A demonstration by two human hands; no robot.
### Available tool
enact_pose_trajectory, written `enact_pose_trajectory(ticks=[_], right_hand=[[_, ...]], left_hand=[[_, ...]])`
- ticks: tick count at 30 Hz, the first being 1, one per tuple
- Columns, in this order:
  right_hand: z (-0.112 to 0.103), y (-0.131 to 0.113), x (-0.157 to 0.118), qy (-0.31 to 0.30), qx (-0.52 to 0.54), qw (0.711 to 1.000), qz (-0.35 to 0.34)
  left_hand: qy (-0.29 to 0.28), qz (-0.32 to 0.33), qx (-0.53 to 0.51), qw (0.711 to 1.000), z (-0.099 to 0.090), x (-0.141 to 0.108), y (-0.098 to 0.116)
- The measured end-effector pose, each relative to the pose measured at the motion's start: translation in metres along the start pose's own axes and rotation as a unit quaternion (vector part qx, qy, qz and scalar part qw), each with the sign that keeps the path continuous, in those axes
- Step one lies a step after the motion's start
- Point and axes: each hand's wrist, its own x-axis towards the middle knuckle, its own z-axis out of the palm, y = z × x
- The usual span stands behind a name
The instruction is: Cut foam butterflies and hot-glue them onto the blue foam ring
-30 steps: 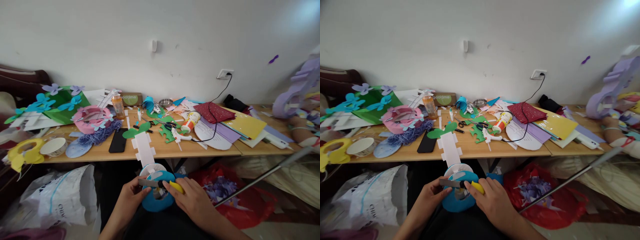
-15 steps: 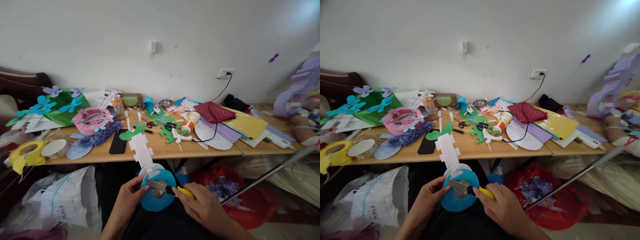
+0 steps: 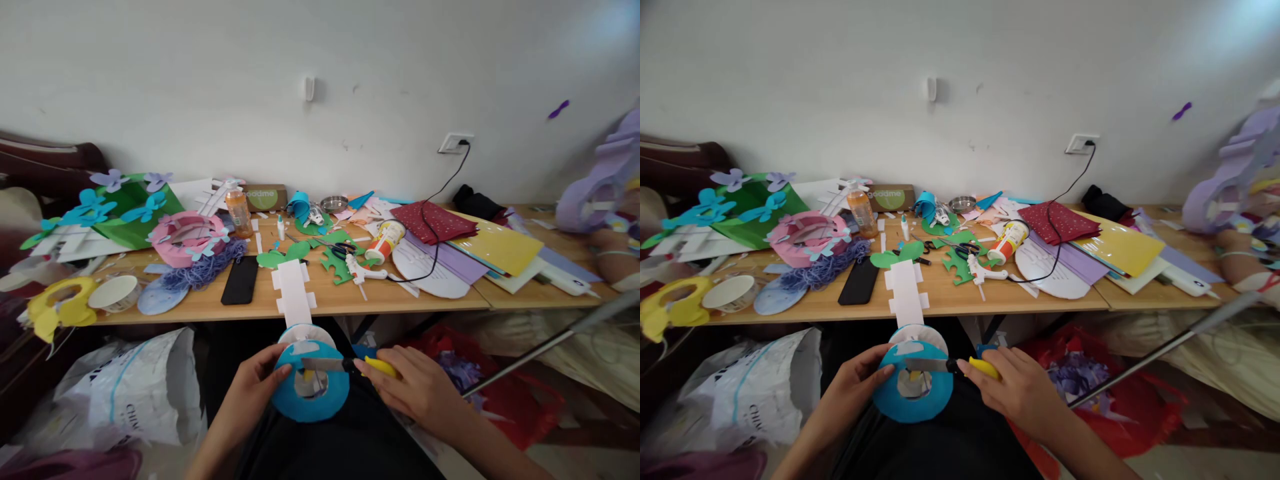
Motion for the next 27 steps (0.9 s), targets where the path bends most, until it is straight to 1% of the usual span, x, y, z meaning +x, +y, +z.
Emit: enact_pose_trajectory(ticks=[3,7,10,13,16,19,23,27], right_hand=[[-0.004,-0.004,0.012,0.001,0.001,1.000,-0.005],[-0.005,-0.011,0.024,-0.017,0.027,0.999,-0.009],[-0.003,-0.012,0.026,-0.024,0.043,0.999,-0.014],[-0.003,-0.012,0.027,-0.013,0.041,0.999,-0.013],[-0.003,-0.013,0.029,-0.018,0.046,0.999,-0.016],[-0.002,-0.017,0.031,-0.041,0.057,0.997,-0.020],[-0.001,-0.024,0.030,-0.058,0.073,0.996,-0.015],[0.000,-0.025,0.024,-0.064,0.073,0.995,-0.017]], left_hand=[[-0.004,0.021,0.075,0.997,-0.009,-0.003,0.012],[-0.021,0.042,0.180,0.983,-0.031,-0.005,0.024],[-0.022,0.032,0.213,0.976,-0.048,-0.003,0.027],[-0.015,0.033,0.236,0.971,-0.058,0.002,0.032],[-0.039,0.046,0.277,0.959,-0.062,0.009,0.042],[-0.092,0.048,0.314,0.944,-0.061,0.015,0.047],[-0.151,0.048,0.322,0.933,-0.058,0.017,0.042],[-0.176,0.058,0.311,0.932,-0.055,0.015,0.037]])
